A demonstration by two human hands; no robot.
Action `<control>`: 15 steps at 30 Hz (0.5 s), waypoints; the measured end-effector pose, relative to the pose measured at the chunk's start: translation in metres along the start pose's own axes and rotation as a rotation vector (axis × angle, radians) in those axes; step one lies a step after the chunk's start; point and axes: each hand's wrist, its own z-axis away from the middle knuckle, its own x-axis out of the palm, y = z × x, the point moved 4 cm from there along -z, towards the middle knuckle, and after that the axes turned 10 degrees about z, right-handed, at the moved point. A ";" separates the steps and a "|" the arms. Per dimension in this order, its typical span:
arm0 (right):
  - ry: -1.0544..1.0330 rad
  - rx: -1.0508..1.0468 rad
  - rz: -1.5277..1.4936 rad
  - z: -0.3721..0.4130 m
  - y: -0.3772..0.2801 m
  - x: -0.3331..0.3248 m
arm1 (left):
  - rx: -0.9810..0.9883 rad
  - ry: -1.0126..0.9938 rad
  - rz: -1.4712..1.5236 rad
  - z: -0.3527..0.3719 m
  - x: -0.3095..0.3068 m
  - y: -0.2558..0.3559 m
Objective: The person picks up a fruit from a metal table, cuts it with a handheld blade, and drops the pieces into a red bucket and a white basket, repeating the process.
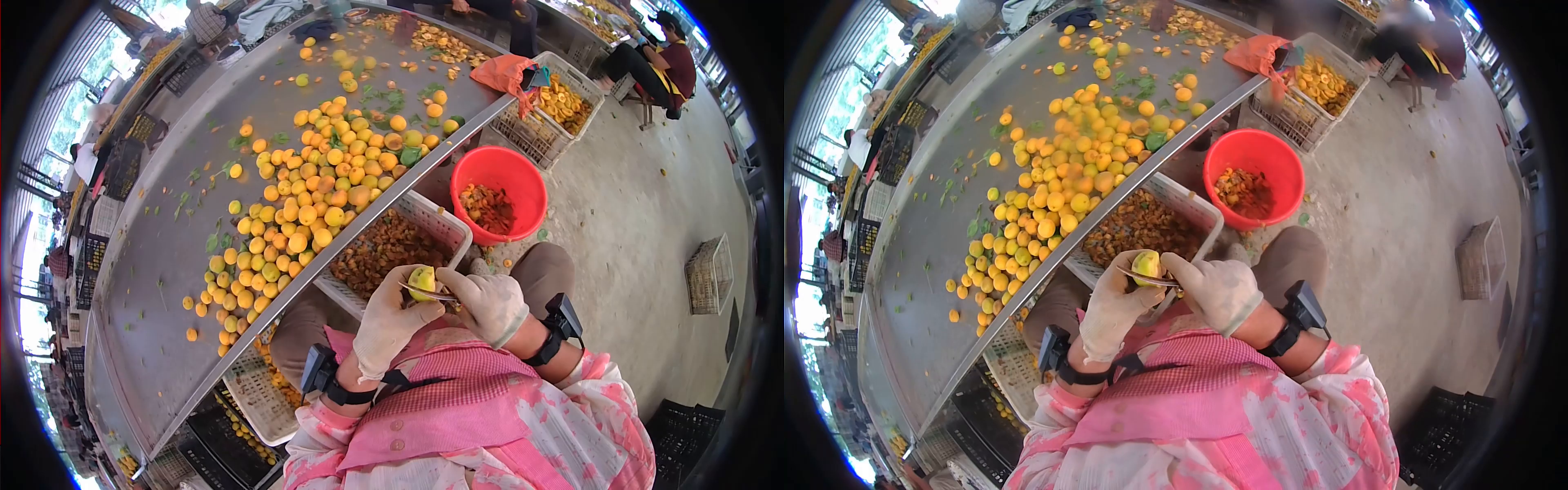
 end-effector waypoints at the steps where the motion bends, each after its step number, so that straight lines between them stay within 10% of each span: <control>1: 0.000 0.001 0.005 0.001 0.001 0.000 | -0.006 -0.014 -0.030 -0.001 0.001 0.000; 15: 0.034 0.084 0.086 0.036 0.055 0.018 | -0.317 -0.055 -0.083 -0.014 0.039 -0.005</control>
